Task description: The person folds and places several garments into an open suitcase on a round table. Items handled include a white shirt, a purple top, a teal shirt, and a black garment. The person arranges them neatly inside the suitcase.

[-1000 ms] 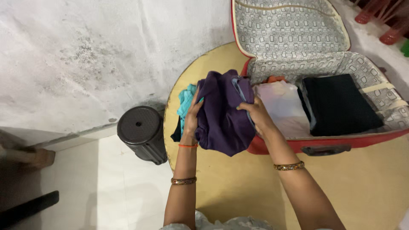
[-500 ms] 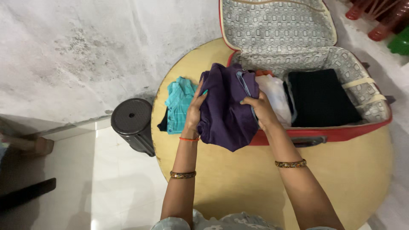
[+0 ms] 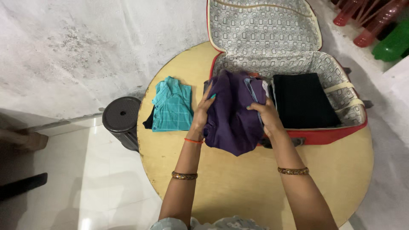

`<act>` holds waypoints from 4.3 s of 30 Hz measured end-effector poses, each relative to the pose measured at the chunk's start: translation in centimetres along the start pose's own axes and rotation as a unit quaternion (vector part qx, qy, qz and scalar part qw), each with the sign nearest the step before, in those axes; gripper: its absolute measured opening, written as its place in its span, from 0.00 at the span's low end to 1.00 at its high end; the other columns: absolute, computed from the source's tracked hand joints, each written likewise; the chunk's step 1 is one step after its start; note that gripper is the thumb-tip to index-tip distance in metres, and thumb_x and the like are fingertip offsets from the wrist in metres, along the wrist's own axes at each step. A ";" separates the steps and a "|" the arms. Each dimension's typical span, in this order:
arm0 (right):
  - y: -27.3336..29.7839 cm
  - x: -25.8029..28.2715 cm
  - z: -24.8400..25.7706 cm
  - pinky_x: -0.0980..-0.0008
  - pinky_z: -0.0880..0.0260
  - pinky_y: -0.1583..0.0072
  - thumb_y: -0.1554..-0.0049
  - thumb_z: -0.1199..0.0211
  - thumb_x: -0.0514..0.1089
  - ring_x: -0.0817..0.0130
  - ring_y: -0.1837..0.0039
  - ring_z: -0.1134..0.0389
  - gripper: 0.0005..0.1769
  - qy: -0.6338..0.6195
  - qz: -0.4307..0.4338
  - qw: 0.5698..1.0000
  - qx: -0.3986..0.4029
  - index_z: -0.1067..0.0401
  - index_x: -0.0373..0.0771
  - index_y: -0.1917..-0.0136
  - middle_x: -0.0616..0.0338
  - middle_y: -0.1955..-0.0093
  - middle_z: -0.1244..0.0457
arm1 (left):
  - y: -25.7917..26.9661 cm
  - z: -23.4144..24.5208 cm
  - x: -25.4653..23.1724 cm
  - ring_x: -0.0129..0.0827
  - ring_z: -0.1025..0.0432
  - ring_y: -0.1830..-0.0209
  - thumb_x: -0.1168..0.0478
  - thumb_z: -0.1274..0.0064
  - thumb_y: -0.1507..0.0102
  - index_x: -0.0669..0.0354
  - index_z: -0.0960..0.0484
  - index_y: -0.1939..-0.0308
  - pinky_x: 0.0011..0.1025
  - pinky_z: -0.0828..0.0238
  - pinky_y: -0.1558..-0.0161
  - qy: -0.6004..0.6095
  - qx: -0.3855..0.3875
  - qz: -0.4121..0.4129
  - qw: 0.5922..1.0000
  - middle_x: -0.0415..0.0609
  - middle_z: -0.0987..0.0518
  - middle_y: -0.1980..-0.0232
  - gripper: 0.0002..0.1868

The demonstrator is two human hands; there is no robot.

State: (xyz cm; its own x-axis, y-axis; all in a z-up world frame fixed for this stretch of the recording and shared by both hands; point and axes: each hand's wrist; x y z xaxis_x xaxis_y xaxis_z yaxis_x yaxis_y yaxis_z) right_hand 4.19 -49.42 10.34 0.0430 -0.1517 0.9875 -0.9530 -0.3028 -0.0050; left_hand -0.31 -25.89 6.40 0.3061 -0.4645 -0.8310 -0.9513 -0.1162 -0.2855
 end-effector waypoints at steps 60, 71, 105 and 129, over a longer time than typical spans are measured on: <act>-23.2 -4.9 15.0 0.66 0.22 0.49 0.49 0.38 0.41 0.62 0.56 0.25 0.15 -0.168 -0.203 0.964 -0.048 0.25 0.32 0.50 0.52 0.55 0.29 | -22.9 5.7 17.4 0.49 0.24 0.45 0.59 0.54 0.32 0.70 0.26 0.37 0.43 0.28 0.37 0.258 -0.116 0.247 0.927 0.60 0.20 0.43 0.23; -26.5 -3.8 15.9 0.68 0.22 0.52 0.48 0.36 0.38 0.64 0.59 0.26 0.10 -0.226 -0.170 0.959 -0.018 0.25 0.32 0.53 0.52 0.57 0.30 | -26.3 4.3 15.9 0.48 0.27 0.38 0.64 0.59 0.32 0.67 0.35 0.28 0.43 0.32 0.33 0.291 -0.068 0.165 0.940 0.59 0.23 0.37 0.27; -19.0 -13.5 17.5 0.55 0.26 0.40 0.56 0.37 0.36 0.57 0.41 0.31 0.31 0.027 -0.341 0.939 -0.037 0.32 0.33 0.37 0.52 0.38 0.35 | -16.6 8.5 25.1 0.44 0.30 0.34 0.59 0.59 0.33 0.48 0.34 0.25 0.37 0.37 0.33 -0.135 -0.108 0.379 0.909 0.52 0.26 0.31 0.30; -23.7 -20.8 19.9 0.53 0.70 0.20 0.37 0.43 0.70 0.56 0.17 0.64 0.47 0.098 -0.385 0.913 -0.099 0.52 0.43 0.17 0.46 0.16 0.59 | -20.5 8.2 29.3 0.55 0.32 0.31 0.49 0.44 0.41 0.72 0.35 0.29 0.46 0.36 0.32 -0.192 -0.264 0.403 0.855 0.66 0.29 0.30 0.42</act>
State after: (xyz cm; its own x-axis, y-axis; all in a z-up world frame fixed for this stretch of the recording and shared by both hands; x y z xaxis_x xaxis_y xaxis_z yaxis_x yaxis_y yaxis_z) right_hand 31.83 -57.84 -13.25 0.6859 0.2115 0.6963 -0.7001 -0.0695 0.7107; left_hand 28.50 -29.88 -16.03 -0.5641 -0.2692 -0.7806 -0.7112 -0.3221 0.6249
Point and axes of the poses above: each hand's wrist, its own y-axis away from the middle knuckle, its own z-axis out of the back of the hand, x = y × z
